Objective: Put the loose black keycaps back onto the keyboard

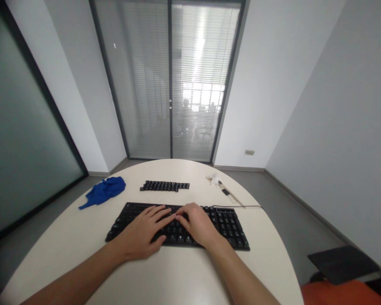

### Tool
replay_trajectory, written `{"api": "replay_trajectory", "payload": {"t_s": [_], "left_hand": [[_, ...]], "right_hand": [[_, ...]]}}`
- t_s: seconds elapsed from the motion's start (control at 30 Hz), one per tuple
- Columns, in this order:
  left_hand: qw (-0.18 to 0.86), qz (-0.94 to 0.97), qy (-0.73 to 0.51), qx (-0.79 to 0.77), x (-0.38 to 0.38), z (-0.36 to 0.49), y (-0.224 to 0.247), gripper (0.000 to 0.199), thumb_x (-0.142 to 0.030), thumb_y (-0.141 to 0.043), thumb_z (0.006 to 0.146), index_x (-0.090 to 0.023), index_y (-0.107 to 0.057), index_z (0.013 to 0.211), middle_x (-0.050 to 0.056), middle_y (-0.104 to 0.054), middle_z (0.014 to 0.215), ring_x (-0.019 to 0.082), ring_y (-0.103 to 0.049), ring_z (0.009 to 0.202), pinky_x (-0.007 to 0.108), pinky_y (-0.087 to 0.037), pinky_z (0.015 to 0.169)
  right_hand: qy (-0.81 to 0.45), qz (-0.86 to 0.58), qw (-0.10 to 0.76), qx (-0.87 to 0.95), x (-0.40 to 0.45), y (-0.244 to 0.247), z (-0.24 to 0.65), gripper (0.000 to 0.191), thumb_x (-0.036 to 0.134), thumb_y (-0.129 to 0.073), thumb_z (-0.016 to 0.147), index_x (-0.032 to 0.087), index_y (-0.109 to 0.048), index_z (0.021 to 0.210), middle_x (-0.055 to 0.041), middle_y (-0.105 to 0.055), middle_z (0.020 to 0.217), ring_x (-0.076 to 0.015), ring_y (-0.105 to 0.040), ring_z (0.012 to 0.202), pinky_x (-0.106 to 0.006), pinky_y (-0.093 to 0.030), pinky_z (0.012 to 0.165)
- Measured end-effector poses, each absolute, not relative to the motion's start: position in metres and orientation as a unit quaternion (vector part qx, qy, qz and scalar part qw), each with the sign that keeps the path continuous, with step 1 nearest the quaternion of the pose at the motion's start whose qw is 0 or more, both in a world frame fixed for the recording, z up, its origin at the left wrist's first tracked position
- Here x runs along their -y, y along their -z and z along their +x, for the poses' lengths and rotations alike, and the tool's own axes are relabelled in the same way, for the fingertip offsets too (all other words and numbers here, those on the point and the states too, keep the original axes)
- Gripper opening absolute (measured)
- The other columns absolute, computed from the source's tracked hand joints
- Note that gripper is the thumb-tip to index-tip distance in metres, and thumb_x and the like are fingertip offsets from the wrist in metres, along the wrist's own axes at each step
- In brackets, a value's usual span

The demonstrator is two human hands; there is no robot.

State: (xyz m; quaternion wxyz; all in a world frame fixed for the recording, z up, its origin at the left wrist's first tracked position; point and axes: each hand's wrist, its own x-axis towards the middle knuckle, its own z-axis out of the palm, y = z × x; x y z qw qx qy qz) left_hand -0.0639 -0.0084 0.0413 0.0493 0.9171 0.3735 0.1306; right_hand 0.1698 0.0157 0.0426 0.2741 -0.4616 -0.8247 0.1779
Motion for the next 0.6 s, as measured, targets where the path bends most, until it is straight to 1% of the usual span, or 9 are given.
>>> {"api": "replay_trajectory", "payload": {"t_s": [0.1,0.23,0.5,0.6], "left_hand": [[0.045,0.915,-0.134,-0.378,0.0097,-0.0628,-0.0406,0.063,-0.034,-0.058,0.088,-0.032,-0.041,0.149,0.004,-0.043,0.155,0.032,-0.038,0.142,0.054,-0.027,0.118],[0.038,0.912,-0.139,-0.385,0.011,-0.0607,-0.0384,0.066,-0.042,-0.061,0.088,-0.029,-0.041,0.149,0.006,-0.044,0.154,0.033,-0.038,0.142,0.054,-0.027,0.118],[0.032,0.911,-0.148,-0.384,0.0119,-0.0609,-0.0358,0.067,-0.045,-0.062,0.089,-0.028,-0.04,0.149,0.008,-0.045,0.154,0.033,-0.038,0.142,0.053,-0.029,0.117],[0.033,0.911,-0.151,-0.382,0.0114,-0.0613,-0.0346,0.067,-0.046,-0.063,0.088,-0.028,-0.041,0.149,0.008,-0.044,0.154,0.033,-0.038,0.142,0.053,-0.03,0.116]], "right_hand": [[-0.185,-0.458,0.276,0.824,-0.0159,-0.043,0.1706,0.013,0.031,-0.062,0.094,0.024,-0.072,0.098,-0.0039,-0.074,0.1,-0.0228,-0.064,0.1,-0.034,-0.046,0.092],[-0.186,-0.455,0.283,0.823,-0.0174,-0.0403,0.1718,0.012,0.029,-0.061,0.094,0.023,-0.071,0.097,-0.004,-0.073,0.099,-0.0229,-0.064,0.099,-0.035,-0.046,0.092],[-0.215,-0.456,0.314,0.804,-0.019,-0.0357,0.1697,0.009,0.027,-0.063,0.092,0.021,-0.068,0.098,-0.0043,-0.072,0.099,-0.022,-0.063,0.099,-0.036,-0.047,0.092],[-0.217,-0.457,0.312,0.804,-0.0178,-0.0379,0.1695,0.009,0.026,-0.063,0.092,0.021,-0.068,0.097,-0.004,-0.071,0.099,-0.0221,-0.063,0.099,-0.036,-0.047,0.093]]}}
